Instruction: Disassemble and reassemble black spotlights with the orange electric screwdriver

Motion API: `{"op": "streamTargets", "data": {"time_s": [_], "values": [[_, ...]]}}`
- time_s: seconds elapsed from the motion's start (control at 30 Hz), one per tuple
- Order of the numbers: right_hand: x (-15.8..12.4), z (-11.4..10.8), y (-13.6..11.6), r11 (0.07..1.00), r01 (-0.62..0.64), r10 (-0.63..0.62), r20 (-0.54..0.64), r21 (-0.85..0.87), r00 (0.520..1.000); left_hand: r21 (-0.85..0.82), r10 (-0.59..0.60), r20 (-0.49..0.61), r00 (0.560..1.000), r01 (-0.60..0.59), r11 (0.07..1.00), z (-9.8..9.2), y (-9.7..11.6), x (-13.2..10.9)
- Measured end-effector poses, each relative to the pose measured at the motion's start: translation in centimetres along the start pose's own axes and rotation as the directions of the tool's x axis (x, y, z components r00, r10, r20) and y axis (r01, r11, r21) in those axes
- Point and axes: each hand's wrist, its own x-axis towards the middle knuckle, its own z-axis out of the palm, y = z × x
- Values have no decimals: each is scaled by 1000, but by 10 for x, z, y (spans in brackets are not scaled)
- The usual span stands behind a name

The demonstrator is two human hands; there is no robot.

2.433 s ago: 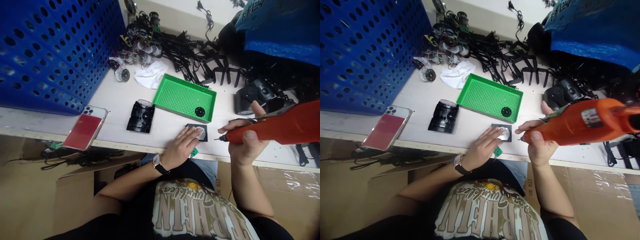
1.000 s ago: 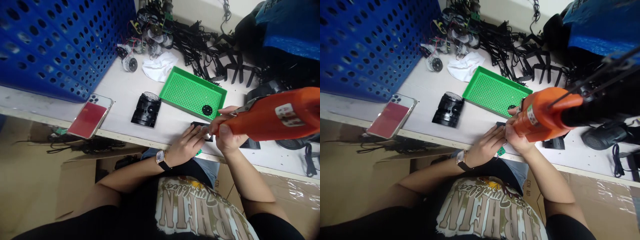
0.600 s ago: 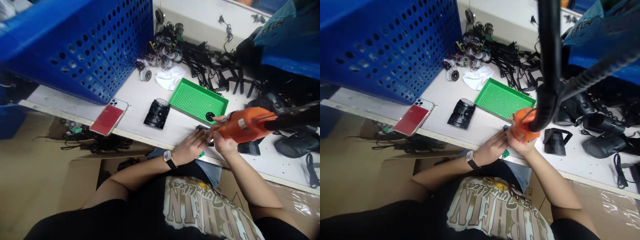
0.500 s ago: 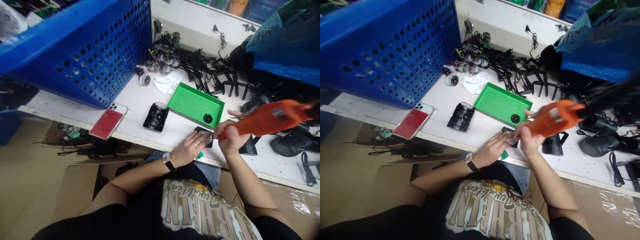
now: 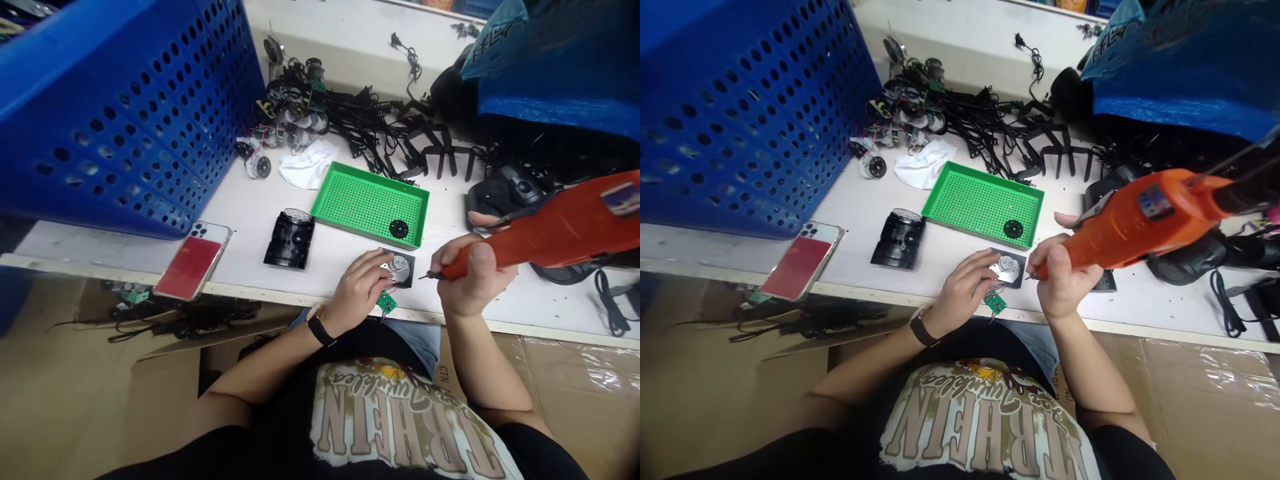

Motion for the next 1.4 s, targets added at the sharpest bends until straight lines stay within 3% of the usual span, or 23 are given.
{"op": "streamTargets", "data": {"time_s": [0.23,0.43,0.87,1.1,1.4], "values": [[-6,9,-7,981,28,-31,15,192,999,-16,-23,-11,1000,23,1000,7,6,6],[-10,15,-8,970,13,-25,47,242,999,-13,-68,-6,998,68,998,8,7,3],[-7,16,-10,968,118,-138,80,221,987,19,-131,-6,991,131,991,8,15,4],[-9,17,-8,970,111,-132,86,218,987,-15,-169,27,985,170,985,3,15,6],[-9,22,-11,973,82,-95,53,214,994,106,-190,81,978,181,978,9,20,4]]}}
